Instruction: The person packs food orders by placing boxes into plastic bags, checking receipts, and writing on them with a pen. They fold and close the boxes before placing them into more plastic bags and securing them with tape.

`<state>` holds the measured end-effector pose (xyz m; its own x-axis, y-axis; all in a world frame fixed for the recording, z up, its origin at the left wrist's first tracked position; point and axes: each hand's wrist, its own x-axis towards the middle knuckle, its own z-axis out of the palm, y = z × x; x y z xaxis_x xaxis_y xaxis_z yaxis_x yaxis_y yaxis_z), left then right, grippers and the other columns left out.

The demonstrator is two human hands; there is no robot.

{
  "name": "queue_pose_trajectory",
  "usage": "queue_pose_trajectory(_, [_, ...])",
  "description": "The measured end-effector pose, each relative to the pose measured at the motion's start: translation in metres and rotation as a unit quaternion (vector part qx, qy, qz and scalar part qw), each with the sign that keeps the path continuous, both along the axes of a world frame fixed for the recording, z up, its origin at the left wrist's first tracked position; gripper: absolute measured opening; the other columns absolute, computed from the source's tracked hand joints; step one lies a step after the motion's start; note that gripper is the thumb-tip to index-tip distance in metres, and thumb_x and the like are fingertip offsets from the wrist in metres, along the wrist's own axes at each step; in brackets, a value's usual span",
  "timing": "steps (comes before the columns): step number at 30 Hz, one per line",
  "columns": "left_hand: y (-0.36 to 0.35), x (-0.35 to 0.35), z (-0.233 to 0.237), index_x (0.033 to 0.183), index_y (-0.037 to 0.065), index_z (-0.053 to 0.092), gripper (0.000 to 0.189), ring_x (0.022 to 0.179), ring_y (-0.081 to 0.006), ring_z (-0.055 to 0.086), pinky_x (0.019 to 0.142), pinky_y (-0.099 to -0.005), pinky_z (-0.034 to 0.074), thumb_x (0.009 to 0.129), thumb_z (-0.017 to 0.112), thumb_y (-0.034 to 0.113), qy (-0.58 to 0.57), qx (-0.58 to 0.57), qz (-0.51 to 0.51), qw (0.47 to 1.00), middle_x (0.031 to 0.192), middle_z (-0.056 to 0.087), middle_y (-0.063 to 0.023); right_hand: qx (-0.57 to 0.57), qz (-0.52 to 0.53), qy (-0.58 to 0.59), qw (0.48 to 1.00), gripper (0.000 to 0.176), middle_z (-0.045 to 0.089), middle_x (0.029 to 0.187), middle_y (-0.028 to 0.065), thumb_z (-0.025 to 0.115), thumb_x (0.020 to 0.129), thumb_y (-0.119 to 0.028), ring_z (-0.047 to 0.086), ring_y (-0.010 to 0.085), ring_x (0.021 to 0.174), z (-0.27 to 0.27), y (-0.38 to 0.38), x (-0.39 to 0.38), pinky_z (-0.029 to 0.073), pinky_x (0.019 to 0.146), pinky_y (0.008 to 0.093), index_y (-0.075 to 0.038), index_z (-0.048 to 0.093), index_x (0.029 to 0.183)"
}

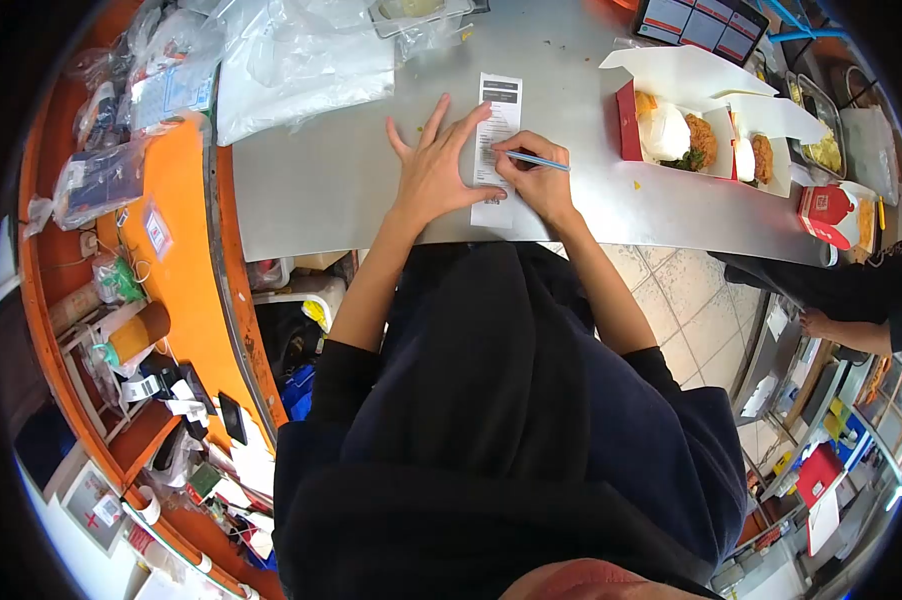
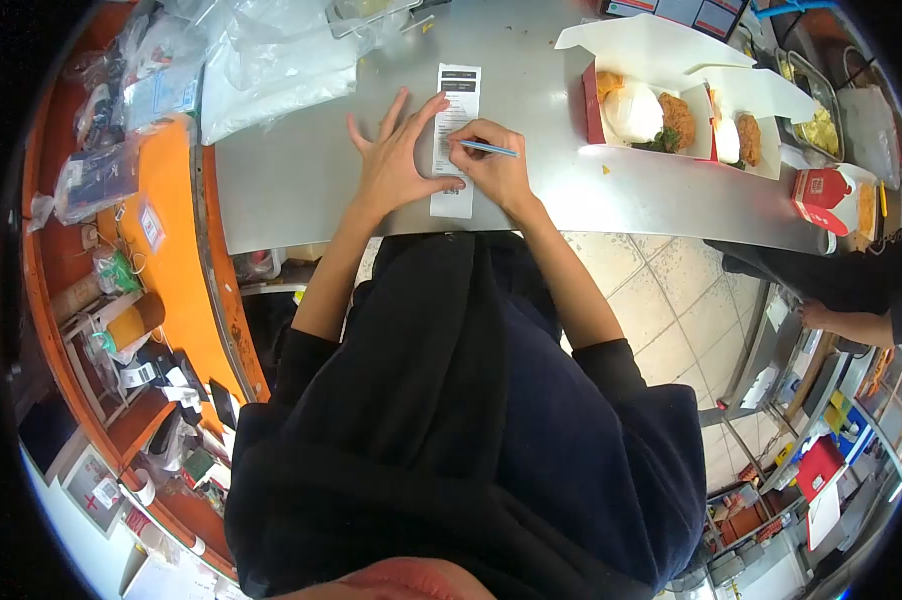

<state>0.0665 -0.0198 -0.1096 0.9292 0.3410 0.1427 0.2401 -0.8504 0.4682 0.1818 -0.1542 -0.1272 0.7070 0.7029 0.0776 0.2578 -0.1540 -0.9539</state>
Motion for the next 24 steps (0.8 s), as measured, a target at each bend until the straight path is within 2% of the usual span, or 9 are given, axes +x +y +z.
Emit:
queue_pose_trajectory(2, [0.001, 0.001, 0.0, 0.144, 0.03, 0.035, 0.108, 0.143, -0.0213, 0.022, 0.099, -0.0766, -0.002, 0.05, 0.082, 0.058, -0.003, 0.001, 0.002, 1.0, 0.135, 0.052, 0.0074, -0.002, 0.025, -0.007, 1.0, 0.009, 0.066, 0.072, 0.0053, 0.068, 0.075, -0.003, 0.059, 0.0078, 0.059, -0.001, 0.0, -0.001, 0.047, 0.056, 0.0219, -0.001, 0.069, 0.084])
queue_pose_trajectory(4, [0.001, 0.001, 0.0, 0.144, 0.03, 0.035, 0.108, 0.143, -0.0215, 0.022, 0.099, -0.0767, -0.002, 0.05, 0.082, 0.058, 0.001, 0.0, 0.005, 1.0, 0.135, 0.052, 0.0073, 0.011, -0.062, -0.034, 0.997, 0.007, 0.063, 0.068, 0.0022, 0.069, 0.076, -0.004, 0.051, 0.0047, 0.059, -0.003, 0.003, -0.005, 0.042, 0.054, 0.021, -0.002, 0.069, 0.082])
queue_pose_trajectory(5, [0.0, 0.001, 0.0, 0.144, 0.03, 0.035, 0.108, 0.143, -0.0218, 0.022, 0.1, -0.0767, -0.002, 0.05, 0.082, 0.057, 0.005, -0.001, 0.006, 1.0, 0.135, 0.053, 0.0072, 0.01, -0.061, -0.034, 0.997, 0.007, 0.063, 0.068, 0.0022, 0.069, 0.076, -0.004, 0.051, 0.0047, 0.059, -0.001, 0.002, -0.005, 0.042, 0.054, 0.021, -0.002, 0.069, 0.082])
queue_pose_trajectory(8, [0.001, 0.001, 0.0, 0.144, 0.029, 0.035, 0.108, 0.143, -0.0217, 0.021, 0.1, -0.0768, -0.002, 0.05, 0.082, 0.057, 0.004, -0.001, 0.004, 1.0, 0.134, 0.053, 0.0069, 0.004, 0.011, -0.003, 1.0, 0.007, 0.065, 0.07, 0.0055, 0.066, 0.074, -0.002, 0.057, 0.0083, 0.057, 0.003, -0.008, -0.004, 0.047, 0.055, 0.0217, -0.001, 0.068, 0.081])
queue_pose_trajectory(10, [0.002, 0.002, 0.001, 0.144, 0.029, 0.035, 0.109, 0.144, -0.0217, 0.021, 0.099, -0.0769, -0.002, 0.05, 0.082, 0.057, 0.004, -0.006, 0.004, 1.0, 0.134, 0.053, 0.0067, -0.004, -0.071, 0.005, 0.997, 0.008, 0.064, 0.068, 0.0052, 0.067, 0.074, -0.003, 0.056, 0.0071, 0.057, -0.005, -0.02, -0.004, 0.046, 0.054, 0.0209, -0.002, 0.069, 0.082])
queue_pose_trajectory(15, [0.0, 0.001, -0.001, 0.145, 0.029, 0.033, 0.11, 0.144, -0.022, 0.02, 0.099, -0.0774, -0.002, 0.05, 0.082, 0.057, -0.004, -0.005, 0.004, 1.0, 0.134, 0.054, 0.0066, -0.017, -0.073, -0.03, 0.997, 0.008, 0.063, 0.066, 0.0036, 0.067, 0.075, -0.004, 0.053, 0.0049, 0.055, -0.003, -0.017, -0.008, 0.043, 0.052, 0.0218, -0.001, 0.068, 0.082])
queue_pose_trajectory(17, [0.001, 0.001, -0.001, 0.145, 0.029, 0.032, 0.111, 0.144, -0.0222, 0.019, 0.099, -0.0778, -0.002, 0.05, 0.082, 0.057, -0.001, -0.001, 0.003, 1.0, 0.133, 0.054, 0.0074, 0.006, -0.11, -0.015, 0.994, 0.007, 0.062, 0.065, 0.0035, 0.067, 0.075, -0.004, 0.052, 0.0047, 0.054, -0.008, -0.014, -0.008, 0.043, 0.051, 0.0218, -0.001, 0.068, 0.081])
queue_pose_trajectory(21, [0.002, 0.001, 0.0, 0.147, 0.028, 0.029, 0.115, 0.144, -0.022, 0.018, 0.099, -0.0781, -0.002, 0.05, 0.082, 0.058, 0.002, -0.008, 0.004, 1.0, 0.134, 0.054, 0.0088, 0.029, -0.102, -0.009, 0.994, 0.005, 0.062, 0.066, 0.0037, 0.066, 0.076, -0.004, 0.052, 0.005, 0.054, -0.006, -0.02, -0.01, 0.043, 0.051, 0.0215, 0.0, 0.067, 0.08])
queue_pose_trajectory(24, [0.001, 0.0, -0.001, 0.149, 0.027, 0.025, 0.119, 0.145, -0.0219, 0.017, 0.099, -0.0782, -0.002, 0.049, 0.082, 0.058, -0.004, -0.011, 0.007, 1.0, 0.135, 0.053, 0.0098, -0.008, -0.073, -0.018, 0.997, 0.004, 0.062, 0.066, 0.0045, 0.065, 0.076, -0.003, 0.053, 0.0058, 0.055, -0.001, -0.02, -0.012, 0.043, 0.051, 0.0213, 0.0, 0.065, 0.078])
